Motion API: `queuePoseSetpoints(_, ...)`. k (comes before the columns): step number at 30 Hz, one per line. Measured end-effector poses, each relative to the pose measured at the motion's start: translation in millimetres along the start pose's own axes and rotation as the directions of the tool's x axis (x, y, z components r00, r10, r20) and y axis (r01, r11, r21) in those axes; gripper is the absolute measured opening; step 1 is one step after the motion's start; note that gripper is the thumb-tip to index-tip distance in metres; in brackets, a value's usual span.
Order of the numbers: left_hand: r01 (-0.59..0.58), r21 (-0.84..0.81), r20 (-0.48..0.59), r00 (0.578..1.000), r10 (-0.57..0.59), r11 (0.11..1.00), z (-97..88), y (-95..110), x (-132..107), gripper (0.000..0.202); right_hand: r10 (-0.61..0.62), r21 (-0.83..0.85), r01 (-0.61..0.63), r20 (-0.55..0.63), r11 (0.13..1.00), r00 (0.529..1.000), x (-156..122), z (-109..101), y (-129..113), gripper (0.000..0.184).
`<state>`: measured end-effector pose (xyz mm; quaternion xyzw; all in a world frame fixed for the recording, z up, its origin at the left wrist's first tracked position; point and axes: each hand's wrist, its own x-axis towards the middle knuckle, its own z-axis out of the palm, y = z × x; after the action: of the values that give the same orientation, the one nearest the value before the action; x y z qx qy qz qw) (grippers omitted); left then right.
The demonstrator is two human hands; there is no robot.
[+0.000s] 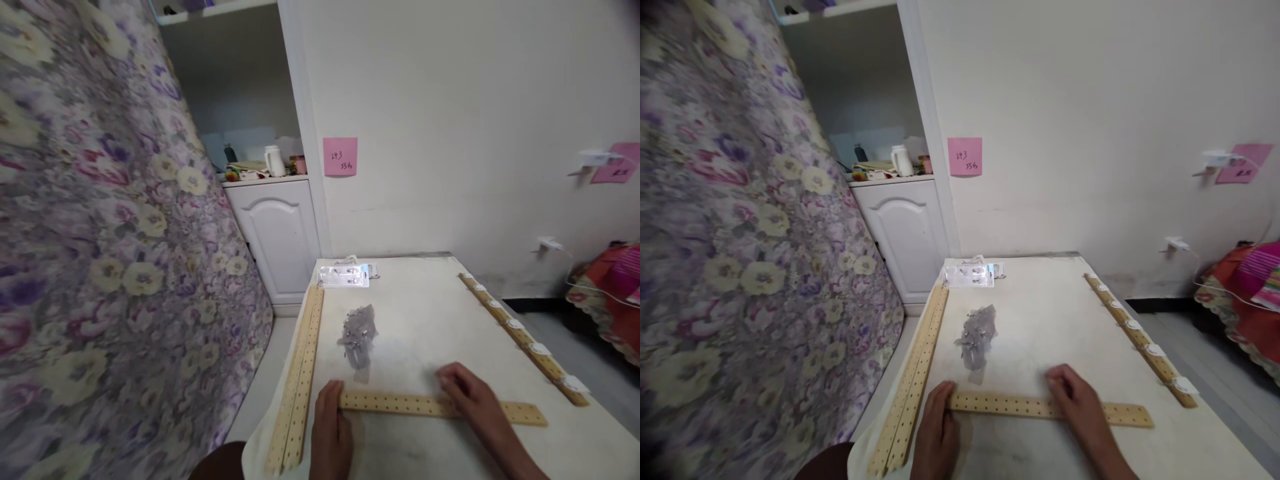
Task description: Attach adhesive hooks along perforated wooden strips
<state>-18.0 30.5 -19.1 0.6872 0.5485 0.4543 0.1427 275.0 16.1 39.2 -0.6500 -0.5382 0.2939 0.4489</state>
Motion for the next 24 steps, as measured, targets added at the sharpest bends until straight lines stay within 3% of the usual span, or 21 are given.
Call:
queuePoseSetpoints(2, 0.007, -0.014, -0.03, 1.0, -0.007, 1.0, 0.4, -2, 0, 0.045, -0.056, -0.002, 0.057, 0.11, 0.998, 0.992, 21, 39, -16, 0.02)
queuePoseSetpoints(5, -0.002, -0.002, -0.002, 1.0, 0.002, 1.0, -0.6, -7, -1, 0.043, 0.005, -0.079, 0.01, 0.181, 0.997, 0.983, 44, 90, -31, 0.013)
queuePoseSetpoints(9, -0.008, 0.022, 0.006, 1.0, 0.008, 1.0, -0.2, -16, -2, 0.04, 0.049, -0.136, -0.024, 0.179, 0.99, 0.983, 59, 129, -36, 0.009)
queuePoseSetpoints(12, -0.03, 0.035, -0.016, 0.999, 0.031, 0.999, 2.5, -22, -2, 0.04, 0.078, -0.141, -0.054, 0.164, 0.988, 0.983, 63, 136, -33, 0.01)
queuePoseSetpoints(19, -0.031, 0.024, -0.003, 1.0, 0.031, 0.999, 3.5, -23, 0, 0.038, 0.081, -0.041, -0.076, 0.151, 0.996, 0.985, 52, 120, -23, 0.01)
queuePoseSetpoints(24, -0.046, 0.061, -0.01, 0.999, 0.047, 0.997, 3.0, -21, 0, 0.036, 0.073, 0.02, -0.075, 0.1, 0.997, 0.992, 42, 122, -27, 0.011)
